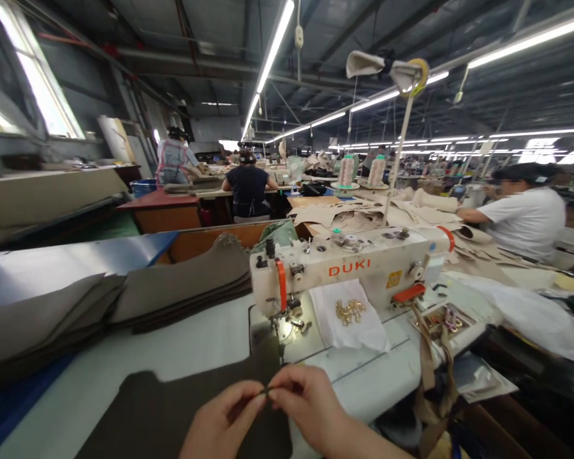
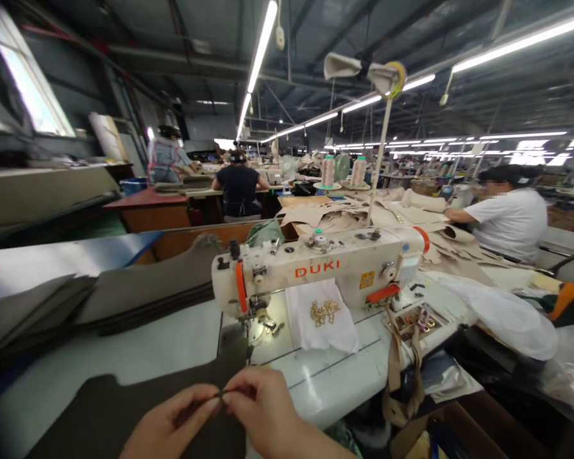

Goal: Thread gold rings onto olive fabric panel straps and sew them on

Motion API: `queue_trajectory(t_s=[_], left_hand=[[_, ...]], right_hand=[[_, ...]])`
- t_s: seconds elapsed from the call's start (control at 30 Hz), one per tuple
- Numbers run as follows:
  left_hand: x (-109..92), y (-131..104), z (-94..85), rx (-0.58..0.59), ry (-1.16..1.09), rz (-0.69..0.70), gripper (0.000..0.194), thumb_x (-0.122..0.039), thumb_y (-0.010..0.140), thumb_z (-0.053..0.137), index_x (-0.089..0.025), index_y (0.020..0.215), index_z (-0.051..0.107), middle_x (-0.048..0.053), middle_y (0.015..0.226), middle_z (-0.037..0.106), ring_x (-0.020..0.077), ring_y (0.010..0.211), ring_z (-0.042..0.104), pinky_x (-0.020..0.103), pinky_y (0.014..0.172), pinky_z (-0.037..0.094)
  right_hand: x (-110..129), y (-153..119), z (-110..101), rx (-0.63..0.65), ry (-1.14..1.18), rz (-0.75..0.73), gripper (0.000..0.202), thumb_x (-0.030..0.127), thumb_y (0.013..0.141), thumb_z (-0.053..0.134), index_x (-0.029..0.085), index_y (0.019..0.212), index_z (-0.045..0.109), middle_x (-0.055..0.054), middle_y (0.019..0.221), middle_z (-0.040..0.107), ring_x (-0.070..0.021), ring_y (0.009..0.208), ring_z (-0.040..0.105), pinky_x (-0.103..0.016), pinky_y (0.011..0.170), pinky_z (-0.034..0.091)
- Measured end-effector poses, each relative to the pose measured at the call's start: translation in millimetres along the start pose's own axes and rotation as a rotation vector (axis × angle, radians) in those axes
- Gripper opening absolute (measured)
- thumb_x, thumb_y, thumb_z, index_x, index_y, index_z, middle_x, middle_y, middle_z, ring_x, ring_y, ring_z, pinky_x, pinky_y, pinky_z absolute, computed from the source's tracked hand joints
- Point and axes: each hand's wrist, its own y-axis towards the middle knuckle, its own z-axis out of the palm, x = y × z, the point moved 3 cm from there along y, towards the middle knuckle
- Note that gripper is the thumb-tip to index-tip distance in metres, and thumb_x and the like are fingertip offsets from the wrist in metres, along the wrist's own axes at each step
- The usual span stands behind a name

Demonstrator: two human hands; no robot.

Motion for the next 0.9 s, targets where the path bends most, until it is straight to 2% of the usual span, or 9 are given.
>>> queue_trajectory(t_s=[0.1,0.3,0.57,0.8,0.9], left_hand=[[-4,-3,1.1,-0.004,0.021,-0.006,0.023,-0.04,0.074,0.054,-0.022,0.07,0.067,-0.001,0.07,0.07,0.0168,0.068,0.063,0.022,0.067,0.049],[1,-3,5.9,0.014,0.033,0.0,0.024,-0.038,0.077,0.049,-0.021,0.072,0.066,-0.001,0.069,0.067,0.0162,0.068,0.06,0.022,0.064,0.047],[5,-1,9.4,0.005,0.016,0.024,0.023,-0.038,0.079,0.05,-0.022,0.074,0.066,0.0,0.075,0.069,0.0168,0.072,0.062,0.023,0.068,0.048],[8,0,13.2,-0.032,0.043,0.039,0.021,-0.036,0.078,0.051,-0.022,0.074,0.067,-0.001,0.073,0.07,0.0169,0.071,0.064,0.023,0.068,0.049],[7,4,12.7,0.031,0.085,0.065,0.02,-0.034,0.08,0.051,-0.023,0.076,0.067,-0.001,0.074,0.07,0.0161,0.071,0.064,0.022,0.067,0.049]], right_hand=[[9,-4,-5,0.017,-0.028,-0.014,0.01,0.023,0.072,0.062,0.016,0.072,0.069,0.0,0.06,0.064,-0.0118,0.058,0.057,-0.02,0.055,0.041],[8,-4,-8,0.072,-0.142,-0.015,0.01,0.021,0.075,0.06,0.017,0.072,0.069,0.0,0.06,0.063,-0.0119,0.057,0.057,-0.02,0.055,0.04],[11,-1,-11,0.088,-0.302,-0.068,0.012,0.015,0.078,0.059,0.018,0.075,0.07,0.001,0.064,0.065,-0.0122,0.061,0.058,-0.02,0.057,0.04],[14,-2,-11,0.102,-0.485,-0.183,0.015,0.012,0.08,0.056,0.02,0.076,0.068,0.0,0.07,0.064,-0.0133,0.068,0.057,-0.021,0.064,0.039],[11,-1,-14,0.107,-0.466,-0.143,0.016,0.009,0.078,0.055,0.019,0.073,0.067,0.001,0.066,0.063,-0.013,0.064,0.056,-0.021,0.061,0.038]])
